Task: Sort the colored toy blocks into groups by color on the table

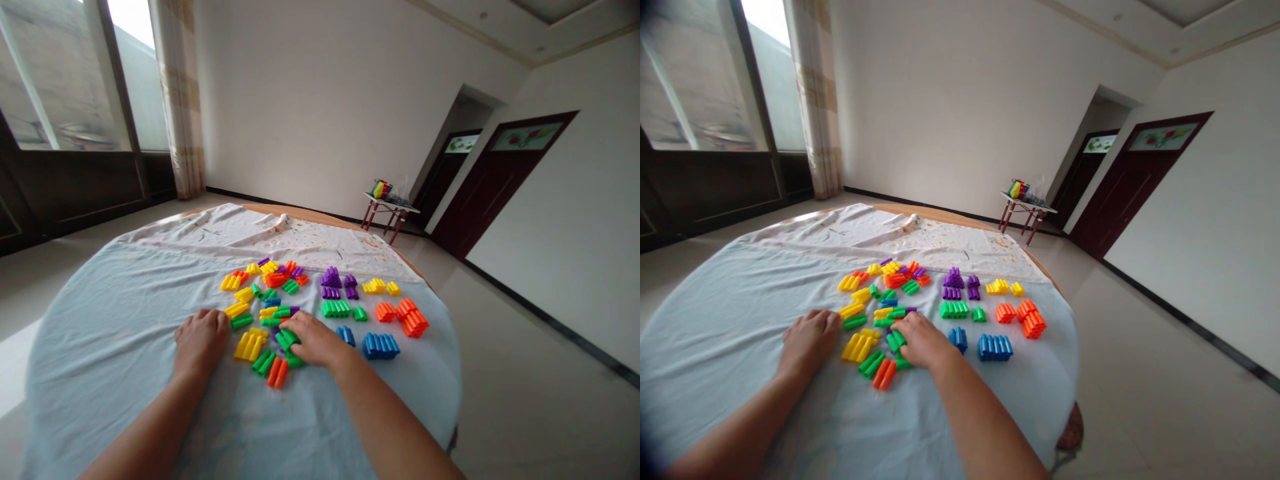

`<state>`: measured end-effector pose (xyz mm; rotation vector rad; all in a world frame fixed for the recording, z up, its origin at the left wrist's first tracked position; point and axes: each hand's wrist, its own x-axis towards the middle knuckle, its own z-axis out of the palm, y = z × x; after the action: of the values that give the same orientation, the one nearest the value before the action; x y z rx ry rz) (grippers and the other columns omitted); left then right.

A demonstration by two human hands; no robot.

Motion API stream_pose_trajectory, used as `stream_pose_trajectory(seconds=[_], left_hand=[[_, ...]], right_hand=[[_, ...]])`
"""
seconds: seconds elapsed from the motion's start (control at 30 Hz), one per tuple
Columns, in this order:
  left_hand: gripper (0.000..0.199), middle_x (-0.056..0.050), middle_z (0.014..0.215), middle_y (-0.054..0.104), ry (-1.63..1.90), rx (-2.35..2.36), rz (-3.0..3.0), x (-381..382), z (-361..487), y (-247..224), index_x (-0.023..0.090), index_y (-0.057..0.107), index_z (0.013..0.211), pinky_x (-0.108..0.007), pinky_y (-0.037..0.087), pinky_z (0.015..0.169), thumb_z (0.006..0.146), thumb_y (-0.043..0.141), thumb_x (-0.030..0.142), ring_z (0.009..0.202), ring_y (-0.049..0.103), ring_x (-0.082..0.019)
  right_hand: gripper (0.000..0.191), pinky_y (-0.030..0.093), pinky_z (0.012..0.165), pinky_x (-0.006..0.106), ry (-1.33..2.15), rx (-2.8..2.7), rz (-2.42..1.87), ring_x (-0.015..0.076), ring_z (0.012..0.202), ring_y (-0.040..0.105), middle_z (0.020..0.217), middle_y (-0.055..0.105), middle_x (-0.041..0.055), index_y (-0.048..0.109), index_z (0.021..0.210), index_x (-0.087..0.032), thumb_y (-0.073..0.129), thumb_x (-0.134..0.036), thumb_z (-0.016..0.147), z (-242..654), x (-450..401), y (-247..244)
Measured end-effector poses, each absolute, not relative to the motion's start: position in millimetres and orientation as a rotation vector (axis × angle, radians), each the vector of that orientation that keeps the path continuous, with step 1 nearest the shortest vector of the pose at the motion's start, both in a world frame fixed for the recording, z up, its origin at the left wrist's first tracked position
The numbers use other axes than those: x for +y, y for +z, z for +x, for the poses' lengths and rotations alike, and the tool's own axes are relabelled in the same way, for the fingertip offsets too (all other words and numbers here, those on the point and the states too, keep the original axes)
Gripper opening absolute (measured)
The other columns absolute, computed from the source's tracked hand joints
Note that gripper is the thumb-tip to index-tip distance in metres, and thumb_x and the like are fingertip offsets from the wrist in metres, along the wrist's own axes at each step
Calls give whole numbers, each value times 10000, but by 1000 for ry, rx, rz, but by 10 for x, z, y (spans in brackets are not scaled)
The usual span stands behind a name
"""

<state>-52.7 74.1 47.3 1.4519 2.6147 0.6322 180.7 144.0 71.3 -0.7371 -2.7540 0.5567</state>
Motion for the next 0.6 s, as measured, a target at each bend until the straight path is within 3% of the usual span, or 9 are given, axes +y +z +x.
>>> stream_pose_trajectory(seconds=[0.13, 0.33, 0.47, 0.6], left_hand=[[541, -142, 1166, 594, 599, 2597, 1461, 761, -550, 461, 177, 654, 952, -447, 380, 884, 869, 169, 400, 1074, 506, -322], [573, -134, 1211, 574, 558, 2595, 1471, 791, -584, 432, 184, 641, 984, -457, 367, 901, 876, 128, 418, 1105, 485, -326], [588, -136, 1207, 574, 535, 2600, 1482, 801, -620, 402, 186, 634, 989, -451, 361, 909, 876, 109, 425, 1110, 480, -326], [599, -132, 1209, 570, 519, 2598, 1486, 810, -630, 387, 193, 632, 993, -442, 362, 911, 874, 96, 432, 1111, 482, -323]], right_hand=[[467, 415, 983, 303, 593, -2721, -804, 203, 1090, 540, 1137, 550, 104, 574, 1155, -134, 685, -185, 703, 1757, 1341, 762], [423, 463, 879, 305, 593, -2682, -849, 194, 959, 584, 1028, 607, 62, 601, 1073, -167, 744, -257, 685, 1804, 1331, 885], [394, 467, 820, 283, 549, -2478, -948, 164, 897, 583, 1018, 605, 44, 603, 1069, -181, 736, -211, 699, 2131, 1566, 1091], [431, 449, 863, 297, 389, -2466, -1205, 183, 963, 575, 1071, 598, 76, 600, 1117, -168, 691, -132, 698, 2614, 1957, 1181]])
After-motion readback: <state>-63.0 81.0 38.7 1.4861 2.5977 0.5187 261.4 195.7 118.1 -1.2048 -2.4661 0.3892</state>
